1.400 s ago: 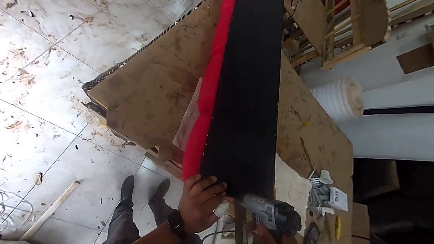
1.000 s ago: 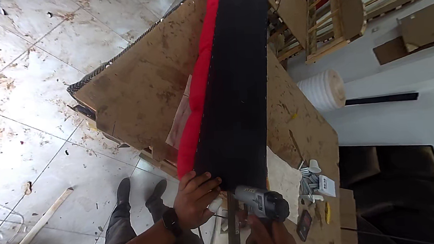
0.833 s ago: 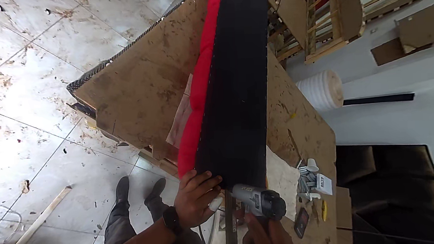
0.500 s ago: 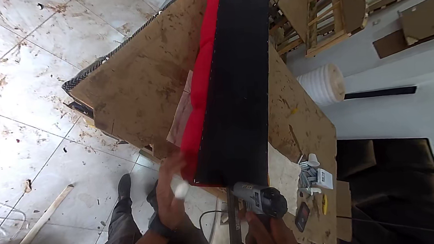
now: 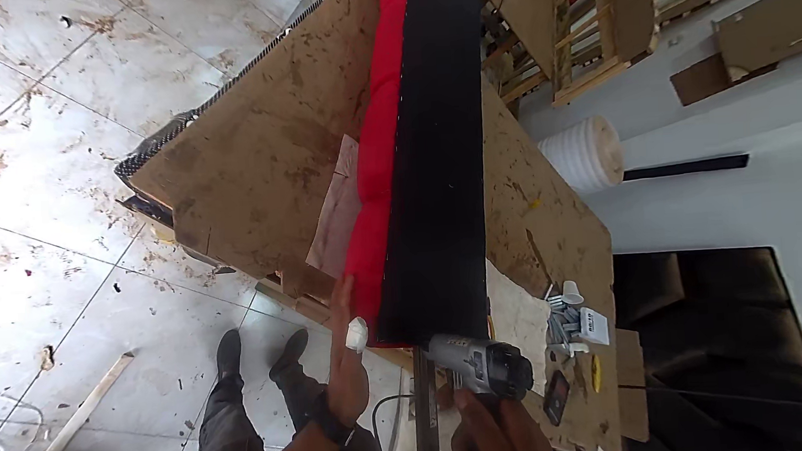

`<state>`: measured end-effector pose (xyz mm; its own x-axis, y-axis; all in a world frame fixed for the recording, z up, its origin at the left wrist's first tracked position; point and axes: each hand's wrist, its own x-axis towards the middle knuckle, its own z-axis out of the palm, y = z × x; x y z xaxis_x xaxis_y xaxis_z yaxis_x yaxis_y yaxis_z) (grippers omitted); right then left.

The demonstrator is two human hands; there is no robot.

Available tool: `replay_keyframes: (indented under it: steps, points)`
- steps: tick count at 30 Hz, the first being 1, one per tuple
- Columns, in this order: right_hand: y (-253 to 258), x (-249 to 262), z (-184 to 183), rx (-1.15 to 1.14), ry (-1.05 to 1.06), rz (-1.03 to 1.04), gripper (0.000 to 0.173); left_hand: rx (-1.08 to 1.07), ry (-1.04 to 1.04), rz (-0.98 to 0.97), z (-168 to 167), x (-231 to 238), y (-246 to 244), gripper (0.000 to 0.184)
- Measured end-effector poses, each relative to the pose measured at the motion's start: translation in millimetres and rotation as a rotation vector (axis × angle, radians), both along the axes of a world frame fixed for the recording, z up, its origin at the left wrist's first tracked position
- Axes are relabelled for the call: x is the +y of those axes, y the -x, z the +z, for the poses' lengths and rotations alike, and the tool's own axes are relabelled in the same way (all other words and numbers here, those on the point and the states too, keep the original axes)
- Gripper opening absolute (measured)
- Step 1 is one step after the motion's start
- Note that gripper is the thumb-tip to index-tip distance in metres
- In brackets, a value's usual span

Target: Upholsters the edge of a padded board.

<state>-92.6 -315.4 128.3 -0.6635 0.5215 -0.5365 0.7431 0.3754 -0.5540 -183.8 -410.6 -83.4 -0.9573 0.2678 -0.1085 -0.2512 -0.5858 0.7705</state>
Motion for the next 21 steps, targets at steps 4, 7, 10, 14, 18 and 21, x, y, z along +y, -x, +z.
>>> replay_keyframes:
  steps: [4, 7, 10, 14, 18, 21]
  points:
    - [1.4, -10.1, -0.6, 0.042, 0.028, 0.011, 0.027, -0.005, 0.014, -0.016, 1.4, -3.2, -1.2, 0.078]
    - [0.8, -11.3, -4.6, 0.021, 0.016, 0.007, 0.026, -0.006, 0.009, -0.021, 2.5, -3.2, -1.6, 0.08]
    - [-8.5, -6.6, 0.4, 0.023, 0.016, 0.006, 0.026, 0.002, 0.005, -0.034, -1.6, -7.9, 0.3, 0.077]
    - [-25.2, 8.9, 8.2, 0.096, 0.029, -0.018, 0.028, 0.02, -0.016, -0.049, -5.1, -12.2, 0.2, 0.075]
    - [-17.0, 8.8, 6.2, 0.12, 0.06, -0.011, 0.028, 0.035, -0.013, -0.05, -1.5, -6.0, -3.9, 0.074]
    - [-11.9, 6.7, -1.8, 0.097, 0.09, -0.011, 0.029, 0.032, 0.0, -0.048, -0.9, -3.7, -5.7, 0.074]
